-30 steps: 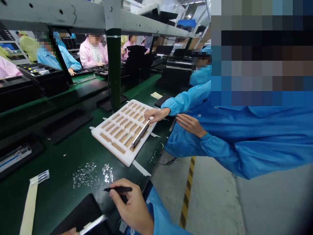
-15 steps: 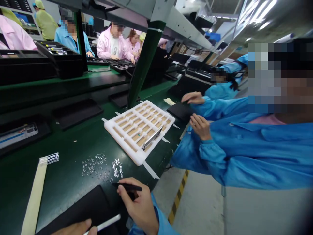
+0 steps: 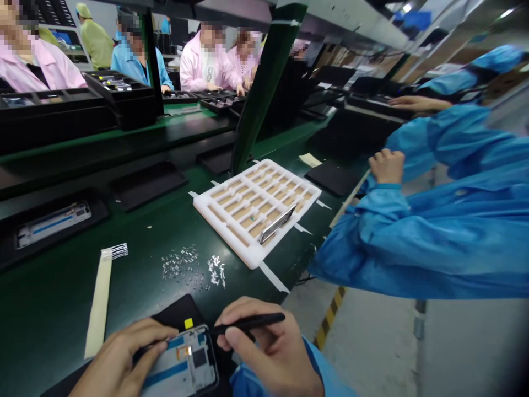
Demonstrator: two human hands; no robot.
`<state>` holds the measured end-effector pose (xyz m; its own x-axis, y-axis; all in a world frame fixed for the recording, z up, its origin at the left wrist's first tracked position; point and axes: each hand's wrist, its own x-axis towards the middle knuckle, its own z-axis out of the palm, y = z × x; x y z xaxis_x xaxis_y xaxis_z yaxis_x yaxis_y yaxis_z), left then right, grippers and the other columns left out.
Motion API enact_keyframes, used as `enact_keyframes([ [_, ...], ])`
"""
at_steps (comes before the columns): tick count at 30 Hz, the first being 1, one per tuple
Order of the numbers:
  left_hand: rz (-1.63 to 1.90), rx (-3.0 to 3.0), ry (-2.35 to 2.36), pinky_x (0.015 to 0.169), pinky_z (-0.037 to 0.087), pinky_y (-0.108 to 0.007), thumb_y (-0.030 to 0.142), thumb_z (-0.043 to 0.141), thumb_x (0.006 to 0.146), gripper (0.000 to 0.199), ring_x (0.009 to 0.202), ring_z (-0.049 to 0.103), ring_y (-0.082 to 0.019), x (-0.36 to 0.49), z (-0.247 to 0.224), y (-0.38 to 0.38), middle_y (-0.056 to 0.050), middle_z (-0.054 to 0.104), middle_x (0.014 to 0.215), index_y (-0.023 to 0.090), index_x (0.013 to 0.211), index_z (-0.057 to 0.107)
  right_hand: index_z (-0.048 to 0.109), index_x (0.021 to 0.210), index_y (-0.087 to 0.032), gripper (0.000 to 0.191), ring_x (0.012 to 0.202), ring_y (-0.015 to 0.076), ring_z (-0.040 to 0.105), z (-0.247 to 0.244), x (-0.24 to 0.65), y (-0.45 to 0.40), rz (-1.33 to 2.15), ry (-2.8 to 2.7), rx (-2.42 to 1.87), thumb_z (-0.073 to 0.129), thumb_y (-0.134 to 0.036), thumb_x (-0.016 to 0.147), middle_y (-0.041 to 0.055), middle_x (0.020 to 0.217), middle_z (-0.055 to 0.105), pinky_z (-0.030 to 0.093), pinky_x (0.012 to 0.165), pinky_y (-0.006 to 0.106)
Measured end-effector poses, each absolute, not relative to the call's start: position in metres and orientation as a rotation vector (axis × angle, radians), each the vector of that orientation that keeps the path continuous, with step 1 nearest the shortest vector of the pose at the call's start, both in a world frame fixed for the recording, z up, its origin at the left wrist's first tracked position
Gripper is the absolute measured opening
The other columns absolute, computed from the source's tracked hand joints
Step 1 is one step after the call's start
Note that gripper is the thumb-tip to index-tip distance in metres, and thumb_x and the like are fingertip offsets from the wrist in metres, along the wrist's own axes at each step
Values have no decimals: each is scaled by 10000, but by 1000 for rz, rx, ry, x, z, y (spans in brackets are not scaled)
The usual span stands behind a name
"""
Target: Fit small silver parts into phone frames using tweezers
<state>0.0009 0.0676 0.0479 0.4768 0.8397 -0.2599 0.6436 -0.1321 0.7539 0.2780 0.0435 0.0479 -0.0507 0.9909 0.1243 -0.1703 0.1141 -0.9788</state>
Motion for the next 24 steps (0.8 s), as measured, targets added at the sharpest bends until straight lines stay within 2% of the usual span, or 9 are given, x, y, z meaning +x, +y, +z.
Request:
enact_keyframes([
  [6, 260, 1754, 1277, 913, 615, -212, 466, 525, 1037, 363, 1071, 795, -184, 12, 49, 69, -35, 827, 1170, 354, 1206, 826, 838, 919, -154, 123, 682, 195, 796, 38, 251, 44, 1208, -1388, -1112, 723, -149, 875, 89, 823, 815, 635, 632, 241],
  [13, 377, 1840, 1247, 859, 634, -213, 430, 539, 1033, 326, 987, 814, -160, 10, 46, 66, -7, 840, 1084, 360, 1163, 829, 842, 899, -167, 126, 701, 208, 798, 36, 243, 48, 1196, -1460, -1197, 720, -191, 876, 84, 840, 830, 634, 624, 253],
  [17, 392, 1877, 1264, 813, 641, -208, 422, 561, 1028, 306, 960, 819, -160, 9, 43, 65, -19, 843, 1099, 349, 1151, 831, 835, 896, -174, 113, 704, 210, 800, 38, 241, 48, 1178, -1436, -1187, 725, -189, 876, 80, 836, 829, 635, 617, 252],
  [24, 386, 1883, 1300, 823, 623, -184, 455, 581, 1025, 288, 957, 812, -146, 13, 39, 65, 3, 837, 1053, 335, 1109, 829, 833, 906, -162, 114, 711, 217, 800, 33, 241, 47, 1138, -1421, -1177, 726, -198, 893, 92, 829, 824, 639, 638, 268],
])
